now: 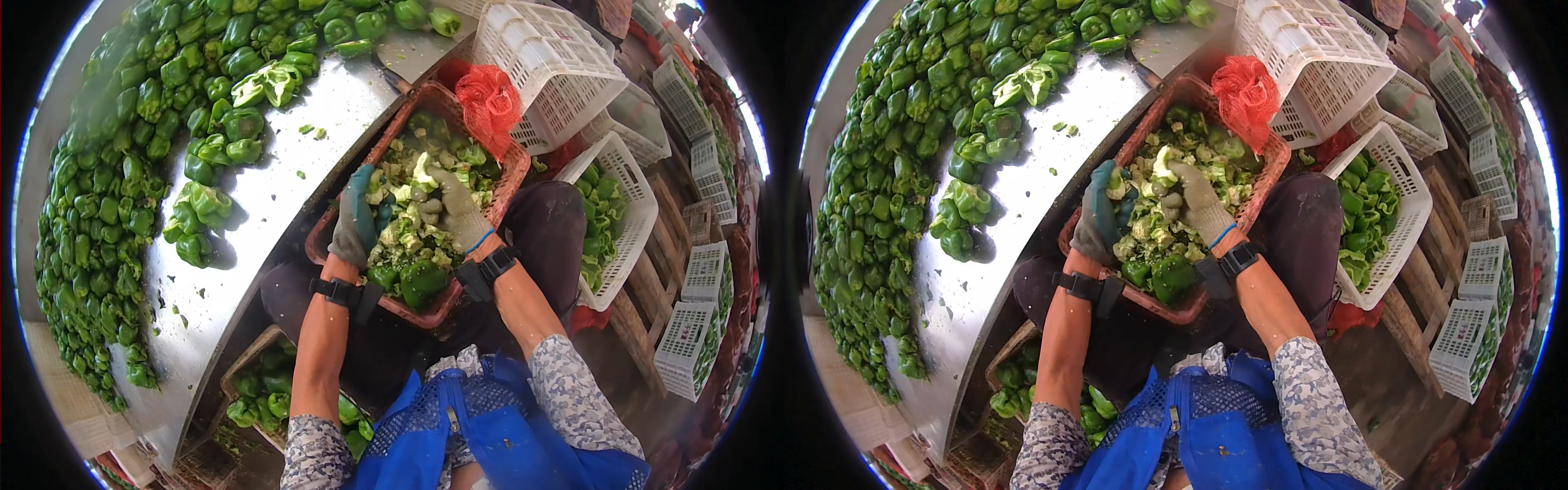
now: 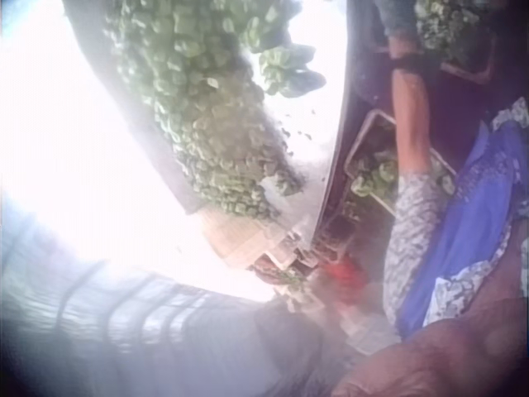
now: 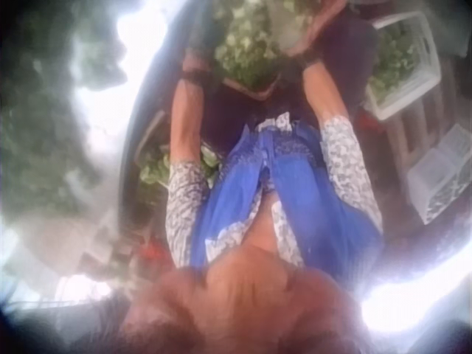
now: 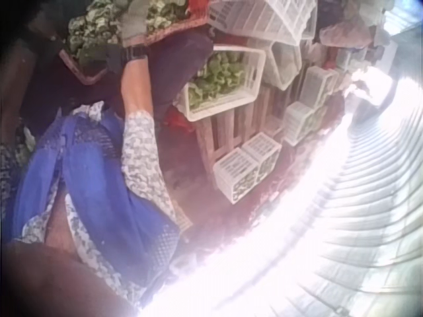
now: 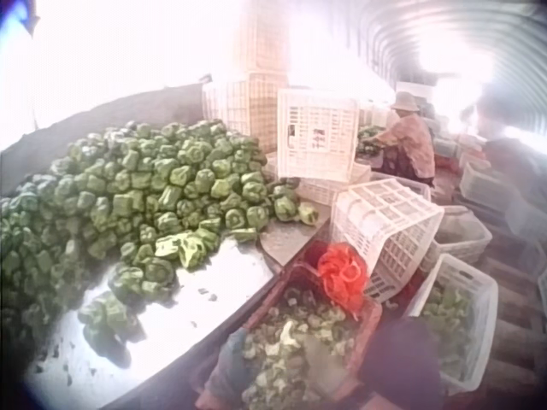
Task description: The person picks up green peppers from a metal table, pulls out the stems by hand, and breaks the peppers into pieces. They drop the pepper pieces and stems into a pink basket, repeating this process with several peppers.
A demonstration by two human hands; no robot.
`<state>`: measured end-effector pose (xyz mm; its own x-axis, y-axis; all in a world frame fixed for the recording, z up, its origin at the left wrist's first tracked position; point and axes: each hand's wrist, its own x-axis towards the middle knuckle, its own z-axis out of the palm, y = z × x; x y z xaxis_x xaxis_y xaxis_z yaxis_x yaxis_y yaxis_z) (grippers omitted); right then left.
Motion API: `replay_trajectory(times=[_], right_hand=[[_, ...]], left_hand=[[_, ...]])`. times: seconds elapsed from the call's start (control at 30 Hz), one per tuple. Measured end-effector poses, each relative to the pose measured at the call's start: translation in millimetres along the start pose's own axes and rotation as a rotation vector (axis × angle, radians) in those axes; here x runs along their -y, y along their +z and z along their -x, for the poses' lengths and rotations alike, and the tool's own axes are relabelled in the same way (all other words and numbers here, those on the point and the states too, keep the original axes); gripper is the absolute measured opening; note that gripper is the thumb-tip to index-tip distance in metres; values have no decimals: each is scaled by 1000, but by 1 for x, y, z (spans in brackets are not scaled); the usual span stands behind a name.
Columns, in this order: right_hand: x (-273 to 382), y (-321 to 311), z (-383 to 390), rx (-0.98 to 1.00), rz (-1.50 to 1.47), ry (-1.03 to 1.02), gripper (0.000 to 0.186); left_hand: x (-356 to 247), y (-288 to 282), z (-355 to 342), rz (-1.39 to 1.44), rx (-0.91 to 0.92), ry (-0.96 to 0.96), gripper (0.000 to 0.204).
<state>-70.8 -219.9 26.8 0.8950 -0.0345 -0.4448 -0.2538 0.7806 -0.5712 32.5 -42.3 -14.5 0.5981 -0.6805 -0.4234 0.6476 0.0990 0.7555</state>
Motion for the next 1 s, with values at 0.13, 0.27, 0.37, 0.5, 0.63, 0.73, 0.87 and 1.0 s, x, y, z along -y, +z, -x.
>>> replay_trajectory(times=[0.13, 0.27, 0.37, 0.5, 0.63, 0.73, 0.87, 1.0], right_hand=[[5, 21, 15, -184, 83, -131, 19], [-51, 44, -18, -325, -359, -446, 20], [-44, -23, -47, -248, 774, -519, 23], [-19, -1, -19, -181, 80, -110, 27], [-25, -13, -39, -272, 416, -445, 31], [-22, -10, -35, -484, 889, -560, 47], [-4, 25, -18, -361, 743, -606, 39], [-26, 28, -27, -497, 1340, -1253, 19]], left_hand=[[20, 11, -5, -767, -346, 834, 55], [42, 43, -2, -507, -53, 753, 55], [38, 48, 5, -480, 53, 713, 55], [0, 78, 34, -203, -46, 462, 39], [22, 74, 5, -1030, -332, 955, 33], [25, 64, 2, -714, -324, 629, 19], [11, 43, 11, -676, -158, 807, 45], [19, 90, 16, -367, -147, 777, 61]])
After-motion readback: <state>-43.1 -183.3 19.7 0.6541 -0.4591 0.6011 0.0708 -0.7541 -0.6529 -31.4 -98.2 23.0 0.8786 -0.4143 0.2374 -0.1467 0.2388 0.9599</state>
